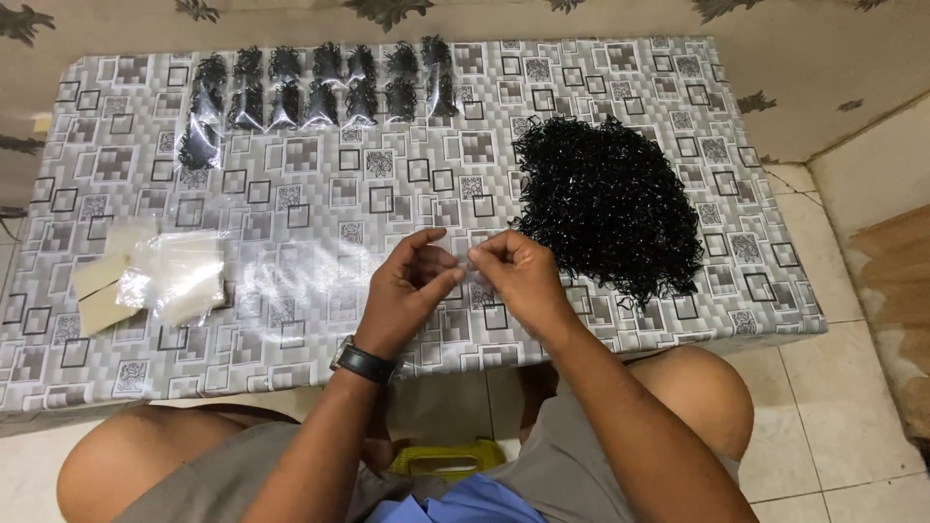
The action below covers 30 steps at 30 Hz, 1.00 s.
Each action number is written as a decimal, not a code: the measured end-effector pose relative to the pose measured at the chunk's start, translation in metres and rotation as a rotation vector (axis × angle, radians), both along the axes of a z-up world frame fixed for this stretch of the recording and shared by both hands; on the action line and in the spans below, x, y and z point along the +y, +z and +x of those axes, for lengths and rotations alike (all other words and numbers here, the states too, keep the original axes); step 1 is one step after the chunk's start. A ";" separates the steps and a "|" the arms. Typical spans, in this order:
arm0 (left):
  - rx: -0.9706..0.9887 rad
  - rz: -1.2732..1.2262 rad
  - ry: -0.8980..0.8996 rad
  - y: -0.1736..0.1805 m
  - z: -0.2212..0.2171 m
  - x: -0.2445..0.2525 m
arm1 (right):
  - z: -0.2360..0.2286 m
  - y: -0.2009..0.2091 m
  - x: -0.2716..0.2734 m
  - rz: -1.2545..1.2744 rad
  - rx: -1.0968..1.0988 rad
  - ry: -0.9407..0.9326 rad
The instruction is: The person picks up a cluster of connected black beads from a large pile and places it into a small plastic bag. They repeat this process for multiple bags, organizing the completed packages in a row at the top of the table.
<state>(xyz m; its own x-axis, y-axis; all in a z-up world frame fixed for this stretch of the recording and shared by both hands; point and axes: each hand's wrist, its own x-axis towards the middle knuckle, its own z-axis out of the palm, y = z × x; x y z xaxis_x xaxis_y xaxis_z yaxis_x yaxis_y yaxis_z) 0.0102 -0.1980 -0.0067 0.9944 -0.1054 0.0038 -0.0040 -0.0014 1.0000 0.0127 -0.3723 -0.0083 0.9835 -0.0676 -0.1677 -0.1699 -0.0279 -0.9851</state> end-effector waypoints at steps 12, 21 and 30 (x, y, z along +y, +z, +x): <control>-0.061 -0.060 0.117 -0.015 0.003 0.005 | -0.006 0.019 -0.003 -0.327 -0.153 0.092; -0.105 0.094 0.038 -0.012 -0.001 -0.001 | -0.002 0.001 -0.006 -0.308 -0.129 0.109; -0.080 0.061 0.019 -0.019 -0.001 0.003 | -0.002 -0.001 -0.008 -0.158 -0.182 0.024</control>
<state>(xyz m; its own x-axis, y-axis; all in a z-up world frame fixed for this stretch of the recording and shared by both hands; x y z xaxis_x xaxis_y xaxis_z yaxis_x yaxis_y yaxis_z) 0.0092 -0.1954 -0.0254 0.9930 -0.0888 0.0778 -0.0836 -0.0632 0.9945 0.0107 -0.3806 -0.0088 0.9982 -0.0551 0.0235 0.0128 -0.1856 -0.9825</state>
